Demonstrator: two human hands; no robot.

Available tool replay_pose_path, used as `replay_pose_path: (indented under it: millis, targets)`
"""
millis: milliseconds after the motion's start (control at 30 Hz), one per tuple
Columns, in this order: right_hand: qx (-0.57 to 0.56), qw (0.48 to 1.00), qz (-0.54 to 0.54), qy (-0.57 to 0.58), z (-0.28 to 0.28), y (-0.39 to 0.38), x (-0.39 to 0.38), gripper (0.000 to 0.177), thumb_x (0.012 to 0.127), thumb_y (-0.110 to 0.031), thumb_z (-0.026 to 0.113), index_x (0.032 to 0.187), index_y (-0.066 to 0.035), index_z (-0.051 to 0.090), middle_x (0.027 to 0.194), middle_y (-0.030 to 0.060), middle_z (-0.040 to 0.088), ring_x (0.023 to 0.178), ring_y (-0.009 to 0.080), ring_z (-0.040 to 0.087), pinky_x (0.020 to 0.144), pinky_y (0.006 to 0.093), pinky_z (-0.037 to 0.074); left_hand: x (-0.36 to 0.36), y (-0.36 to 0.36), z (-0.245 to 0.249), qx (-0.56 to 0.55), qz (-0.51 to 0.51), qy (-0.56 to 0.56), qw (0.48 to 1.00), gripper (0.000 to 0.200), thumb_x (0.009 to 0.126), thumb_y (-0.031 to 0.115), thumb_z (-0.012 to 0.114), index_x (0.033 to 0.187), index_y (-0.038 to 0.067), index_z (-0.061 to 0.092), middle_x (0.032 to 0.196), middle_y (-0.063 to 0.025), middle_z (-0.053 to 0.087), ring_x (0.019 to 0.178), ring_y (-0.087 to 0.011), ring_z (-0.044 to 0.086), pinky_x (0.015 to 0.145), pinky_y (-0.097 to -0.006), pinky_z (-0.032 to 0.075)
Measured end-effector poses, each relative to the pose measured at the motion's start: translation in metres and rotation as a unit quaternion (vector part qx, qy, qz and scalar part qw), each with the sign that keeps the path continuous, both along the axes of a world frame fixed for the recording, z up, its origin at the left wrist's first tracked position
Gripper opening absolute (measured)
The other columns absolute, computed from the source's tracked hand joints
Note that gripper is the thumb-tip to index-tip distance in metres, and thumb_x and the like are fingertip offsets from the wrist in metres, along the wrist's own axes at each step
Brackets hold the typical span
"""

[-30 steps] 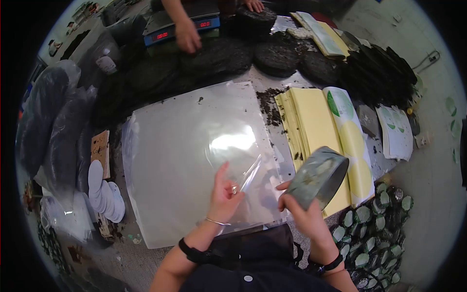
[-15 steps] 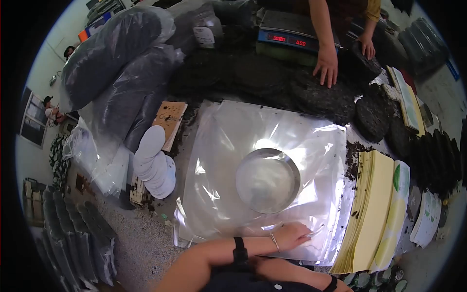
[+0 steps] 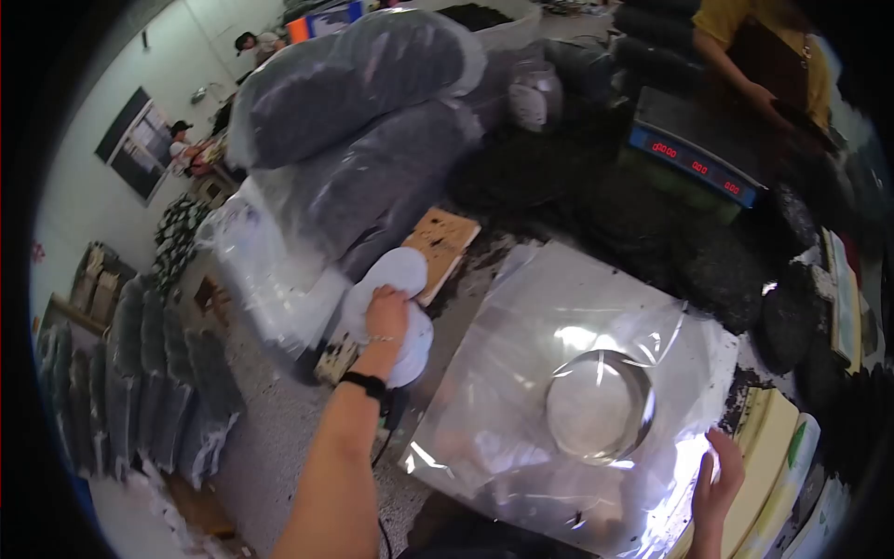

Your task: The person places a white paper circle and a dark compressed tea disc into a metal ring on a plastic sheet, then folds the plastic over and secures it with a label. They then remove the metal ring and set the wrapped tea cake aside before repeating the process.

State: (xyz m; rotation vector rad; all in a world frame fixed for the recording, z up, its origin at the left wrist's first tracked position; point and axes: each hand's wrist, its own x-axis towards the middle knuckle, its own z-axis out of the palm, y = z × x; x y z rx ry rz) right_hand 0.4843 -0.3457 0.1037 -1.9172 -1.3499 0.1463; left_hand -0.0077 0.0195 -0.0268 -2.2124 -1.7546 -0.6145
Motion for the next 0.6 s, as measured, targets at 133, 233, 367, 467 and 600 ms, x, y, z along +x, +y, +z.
replay_pose_path:
  millis: [133, 233, 367, 467, 600]
  targets:
    - [-0.042, 0.999, -0.02, -0.024, 0.026, 0.098, 0.077, 0.012, 0.093, -0.005, 0.068, 0.102, 0.002, 0.074, 0.099, 0.0177, 0.075, 0.092, 0.0333, 0.072, 0.08, 0.0399, 0.055, -0.024, 0.016, -0.034, -0.04, -0.01, -0.135, 0.99, 0.006, 0.079, 0.008, 0.073, 0.081, 0.003, 0.074, 0.076, -0.0154, 0.068, 0.076, -0.0355, 0.068, 0.072, -0.0449, 0.054]
    - [0.019, 0.997, 0.016, -0.073, -0.005, 0.187, 0.124, 0.021, 0.087, -0.011, 0.077, 0.106, -0.002, 0.076, 0.11, 0.0157, 0.075, 0.106, 0.0335, 0.07, 0.094, 0.0398, 0.054, -0.036, 0.017, -0.033, -0.06, 0.058, -0.171, 0.982, 0.029, 0.079, 0.017, 0.081, 0.065, 0.003, 0.059, 0.06, -0.0132, 0.06, 0.057, -0.0311, 0.059, 0.06, -0.0455, 0.046]
    - [-0.142, 0.971, 0.045, -0.19, -0.069, 0.269, 0.165, 0.088, 0.076, -0.041, 0.087, 0.152, -0.017, 0.049, 0.155, 0.0253, 0.045, 0.143, 0.0474, 0.042, 0.118, 0.0518, 0.037, -0.03, 0.016, -0.013, -0.129, 0.043, -0.09, 0.987, 0.026, 0.096, 0.018, 0.067, 0.078, 0.0, 0.061, 0.07, -0.0161, 0.062, 0.065, -0.033, 0.06, 0.066, -0.0462, 0.047]
    - [-0.173, 0.943, 0.065, -0.277, -0.1, 0.284, 0.169, 0.086, 0.077, -0.037, 0.084, 0.152, -0.011, 0.048, 0.154, 0.0265, 0.046, 0.141, 0.0481, 0.044, 0.117, 0.0528, 0.038, -0.023, -0.002, 0.034, -0.041, -0.016, -0.005, 0.999, 0.021, 0.104, 0.013, 0.054, 0.096, -0.003, 0.066, 0.088, -0.0202, 0.068, 0.079, -0.0335, 0.065, 0.075, -0.0445, 0.05]
    - [-0.24, 0.897, 0.035, -0.37, -0.11, 0.296, 0.158, 0.078, 0.079, -0.022, 0.075, 0.149, -0.001, 0.047, 0.151, 0.0263, 0.049, 0.138, 0.0473, 0.048, 0.116, 0.0529, 0.039, 0.088, -0.068, 0.134, -0.003, -0.087, -0.186, 0.979, 0.033, 0.108, 0.011, 0.045, 0.124, -0.007, 0.068, 0.114, -0.023, 0.072, 0.105, -0.0363, 0.07, 0.095, -0.0441, 0.053]
